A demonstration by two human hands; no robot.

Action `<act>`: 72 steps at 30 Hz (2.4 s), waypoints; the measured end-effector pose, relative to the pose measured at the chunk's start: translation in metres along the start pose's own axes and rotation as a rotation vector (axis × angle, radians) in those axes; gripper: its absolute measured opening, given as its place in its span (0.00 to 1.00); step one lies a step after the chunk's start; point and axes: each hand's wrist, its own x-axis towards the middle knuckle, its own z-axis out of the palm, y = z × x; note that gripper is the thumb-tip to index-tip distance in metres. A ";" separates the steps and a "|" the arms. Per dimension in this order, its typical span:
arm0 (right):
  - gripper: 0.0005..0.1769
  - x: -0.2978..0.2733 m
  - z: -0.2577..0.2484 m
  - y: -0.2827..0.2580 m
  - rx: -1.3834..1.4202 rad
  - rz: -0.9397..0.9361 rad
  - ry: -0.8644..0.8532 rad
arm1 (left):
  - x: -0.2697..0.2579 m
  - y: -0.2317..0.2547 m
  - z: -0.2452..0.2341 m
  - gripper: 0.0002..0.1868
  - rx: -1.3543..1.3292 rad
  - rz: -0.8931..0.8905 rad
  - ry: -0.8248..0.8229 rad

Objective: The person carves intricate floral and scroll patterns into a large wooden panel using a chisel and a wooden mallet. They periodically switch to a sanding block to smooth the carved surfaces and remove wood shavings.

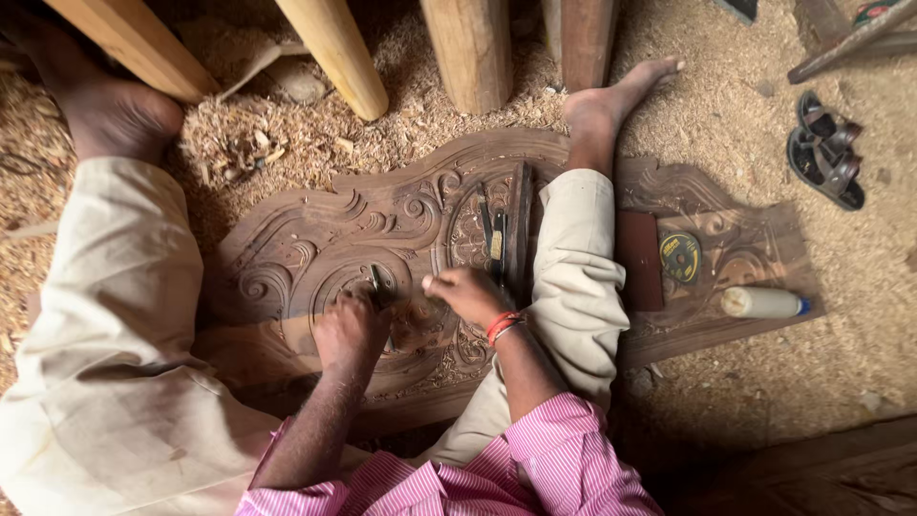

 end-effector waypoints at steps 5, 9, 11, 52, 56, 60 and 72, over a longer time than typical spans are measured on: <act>0.15 -0.008 -0.021 0.008 0.193 -0.027 0.300 | 0.014 -0.010 0.008 0.30 -0.090 -0.030 0.013; 0.24 0.007 -0.060 0.040 -0.339 0.037 0.663 | 0.027 -0.027 0.024 0.23 -0.301 -0.007 0.070; 0.34 0.012 -0.058 0.049 -0.406 0.192 0.604 | 0.040 -0.033 0.030 0.18 -0.639 0.008 0.038; 0.33 0.017 -0.117 0.010 0.329 -0.162 0.665 | 0.248 0.164 -0.088 0.18 0.254 1.026 0.124; 0.42 0.032 -0.118 0.014 0.556 -0.069 0.590 | 0.249 0.160 -0.087 0.17 0.176 0.936 0.104; 0.35 0.044 -0.135 0.022 0.540 -0.153 0.658 | 0.252 0.166 -0.089 0.23 0.139 0.979 0.113; 0.40 0.062 -0.150 0.020 0.496 -0.074 0.533 | 0.254 0.172 -0.089 0.16 0.156 0.839 0.039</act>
